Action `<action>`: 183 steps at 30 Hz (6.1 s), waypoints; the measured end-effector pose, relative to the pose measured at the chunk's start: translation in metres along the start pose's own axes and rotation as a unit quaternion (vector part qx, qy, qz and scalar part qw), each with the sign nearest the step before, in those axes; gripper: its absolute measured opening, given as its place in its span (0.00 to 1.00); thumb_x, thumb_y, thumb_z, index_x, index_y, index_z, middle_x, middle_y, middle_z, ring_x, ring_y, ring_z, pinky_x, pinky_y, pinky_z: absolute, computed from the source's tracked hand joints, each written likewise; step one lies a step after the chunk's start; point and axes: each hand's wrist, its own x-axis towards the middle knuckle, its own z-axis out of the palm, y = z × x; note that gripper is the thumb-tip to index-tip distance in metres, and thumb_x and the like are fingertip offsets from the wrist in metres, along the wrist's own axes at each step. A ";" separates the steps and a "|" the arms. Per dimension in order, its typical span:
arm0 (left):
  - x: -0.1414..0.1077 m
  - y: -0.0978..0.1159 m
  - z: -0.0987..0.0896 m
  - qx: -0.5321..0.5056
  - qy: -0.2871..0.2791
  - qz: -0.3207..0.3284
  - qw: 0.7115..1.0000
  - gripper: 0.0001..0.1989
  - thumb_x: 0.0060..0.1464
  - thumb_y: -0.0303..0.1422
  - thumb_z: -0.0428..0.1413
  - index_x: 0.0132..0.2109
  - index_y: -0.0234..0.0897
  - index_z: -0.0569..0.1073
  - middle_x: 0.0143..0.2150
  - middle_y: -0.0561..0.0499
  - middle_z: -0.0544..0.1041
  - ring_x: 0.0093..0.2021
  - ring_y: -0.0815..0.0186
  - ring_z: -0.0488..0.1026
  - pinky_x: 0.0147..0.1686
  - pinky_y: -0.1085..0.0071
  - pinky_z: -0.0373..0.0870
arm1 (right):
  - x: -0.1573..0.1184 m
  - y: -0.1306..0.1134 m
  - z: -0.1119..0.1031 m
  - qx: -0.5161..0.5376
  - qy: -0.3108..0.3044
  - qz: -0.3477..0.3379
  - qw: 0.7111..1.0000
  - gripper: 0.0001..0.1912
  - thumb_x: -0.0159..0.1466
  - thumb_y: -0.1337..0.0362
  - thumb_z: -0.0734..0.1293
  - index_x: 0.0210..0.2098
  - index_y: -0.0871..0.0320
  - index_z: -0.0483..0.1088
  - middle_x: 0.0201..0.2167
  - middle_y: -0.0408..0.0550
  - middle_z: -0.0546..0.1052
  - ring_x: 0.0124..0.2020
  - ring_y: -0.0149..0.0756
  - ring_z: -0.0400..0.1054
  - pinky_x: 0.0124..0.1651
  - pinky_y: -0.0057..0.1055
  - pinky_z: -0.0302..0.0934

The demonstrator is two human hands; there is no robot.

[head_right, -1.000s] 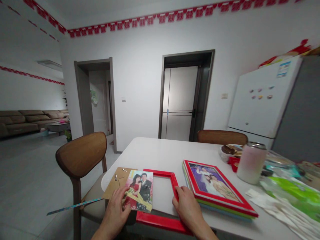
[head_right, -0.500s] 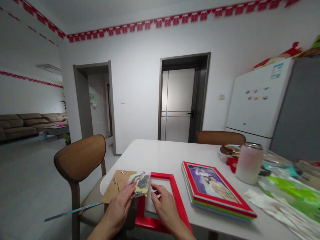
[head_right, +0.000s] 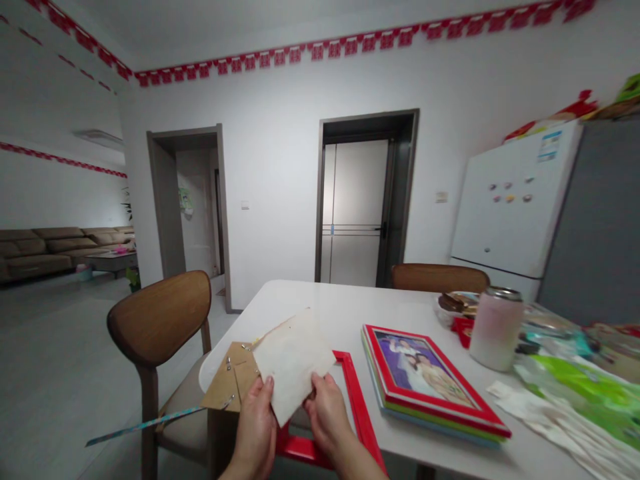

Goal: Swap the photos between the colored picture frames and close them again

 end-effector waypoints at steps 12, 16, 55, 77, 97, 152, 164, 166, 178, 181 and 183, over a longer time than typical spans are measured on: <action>-0.016 -0.011 -0.025 0.465 -0.153 0.040 0.871 0.27 0.39 0.25 0.50 0.51 0.26 0.62 0.54 0.38 0.62 0.55 0.58 0.57 0.54 0.63 0.50 | 0.033 -0.020 -0.082 -0.309 -0.014 0.025 0.950 0.19 0.47 0.70 0.53 0.36 0.64 0.67 0.21 0.49 0.75 0.24 0.35 0.70 0.25 0.27 0.61; -0.020 -0.016 -0.026 0.544 -0.226 0.067 0.805 0.27 0.40 0.26 0.51 0.51 0.25 0.63 0.54 0.35 0.61 0.54 0.54 0.57 0.54 0.58 0.53 | 0.044 -0.008 -0.081 -0.392 0.003 -0.004 0.920 0.18 0.48 0.69 0.53 0.32 0.63 0.70 0.19 0.48 0.74 0.24 0.35 0.69 0.25 0.25 0.59; 0.000 0.013 -0.022 0.710 -0.229 0.180 0.642 0.21 0.45 0.22 0.47 0.49 0.33 0.65 0.55 0.43 0.62 0.55 0.59 0.56 0.54 0.61 0.55 | -0.023 -0.021 -0.053 -0.541 -0.095 -0.254 0.796 0.17 0.55 0.59 0.58 0.43 0.54 0.68 0.42 0.52 0.67 0.44 0.40 0.59 0.47 0.35 0.53; -0.007 -0.018 -0.031 0.695 -0.307 0.087 0.644 0.30 0.44 0.43 0.53 0.54 0.39 0.58 0.58 0.44 0.56 0.58 0.57 0.50 0.55 0.56 0.43 | -0.016 0.004 -0.088 -0.622 -0.079 -0.256 0.736 0.16 0.56 0.59 0.57 0.41 0.51 0.69 0.40 0.50 0.68 0.42 0.39 0.59 0.45 0.34 0.53; -0.021 0.016 -0.032 0.691 -0.283 0.019 0.665 0.30 0.45 0.35 0.54 0.55 0.31 0.56 0.57 0.45 0.58 0.57 0.63 0.53 0.56 0.70 0.46 | 0.025 -0.003 -0.078 -0.640 -0.078 -0.235 0.727 0.15 0.54 0.69 0.53 0.28 0.61 0.71 0.32 0.50 0.67 0.37 0.36 0.60 0.43 0.30 0.52; -0.018 0.021 -0.038 0.646 -0.281 0.060 0.707 0.23 0.41 0.36 0.57 0.47 0.38 0.65 0.50 0.50 0.66 0.49 0.61 0.62 0.50 0.69 0.56 | 0.040 0.020 0.000 -0.617 -0.189 -0.265 0.717 0.11 0.54 0.68 0.58 0.20 0.59 0.69 0.26 0.47 0.71 0.31 0.31 0.62 0.37 0.25 0.52; -0.022 0.006 -0.044 0.656 -0.282 -0.005 0.700 0.37 0.38 0.37 0.58 0.55 0.30 0.56 0.57 0.42 0.58 0.56 0.57 0.53 0.56 0.66 0.46 | 0.104 0.030 -0.021 -0.631 0.005 -0.159 0.759 0.09 0.54 0.64 0.59 0.26 0.60 0.69 0.27 0.52 0.74 0.29 0.35 0.66 0.29 0.28 0.51; -0.024 0.005 -0.043 0.659 -0.273 -0.010 0.701 0.36 0.39 0.37 0.57 0.55 0.29 0.56 0.57 0.42 0.58 0.57 0.57 0.52 0.56 0.65 0.44 | 0.108 0.032 -0.021 -0.629 0.030 -0.138 0.764 0.09 0.53 0.63 0.60 0.26 0.61 0.69 0.28 0.55 0.74 0.30 0.37 0.66 0.29 0.28 0.51; -0.015 -0.001 -0.011 0.664 -0.334 -0.009 0.669 0.32 0.34 0.20 0.53 0.52 0.28 0.61 0.57 0.37 0.56 0.57 0.53 0.50 0.55 0.58 0.45 | 0.089 -0.016 -0.052 -0.461 0.057 -0.181 0.867 0.14 0.54 0.58 0.57 0.29 0.61 0.70 0.29 0.51 0.75 0.32 0.35 0.67 0.35 0.28 0.57; -0.010 0.007 -0.012 0.613 -0.290 0.033 0.734 0.32 0.32 0.19 0.52 0.51 0.26 0.60 0.53 0.34 0.62 0.53 0.52 0.58 0.52 0.60 0.52 | 0.057 -0.025 -0.081 -0.335 0.123 -0.172 0.918 0.19 0.55 0.55 0.55 0.39 0.61 0.66 0.35 0.51 0.73 0.35 0.36 0.67 0.35 0.29 0.59; -0.007 0.014 -0.007 0.526 -0.225 0.075 0.817 0.25 0.36 0.21 0.51 0.47 0.32 0.63 0.47 0.40 0.68 0.47 0.55 0.64 0.47 0.63 0.58 | 0.028 -0.018 -0.085 -0.147 0.164 -0.111 0.969 0.19 0.52 0.55 0.59 0.40 0.60 0.65 0.35 0.51 0.73 0.34 0.36 0.68 0.32 0.29 0.60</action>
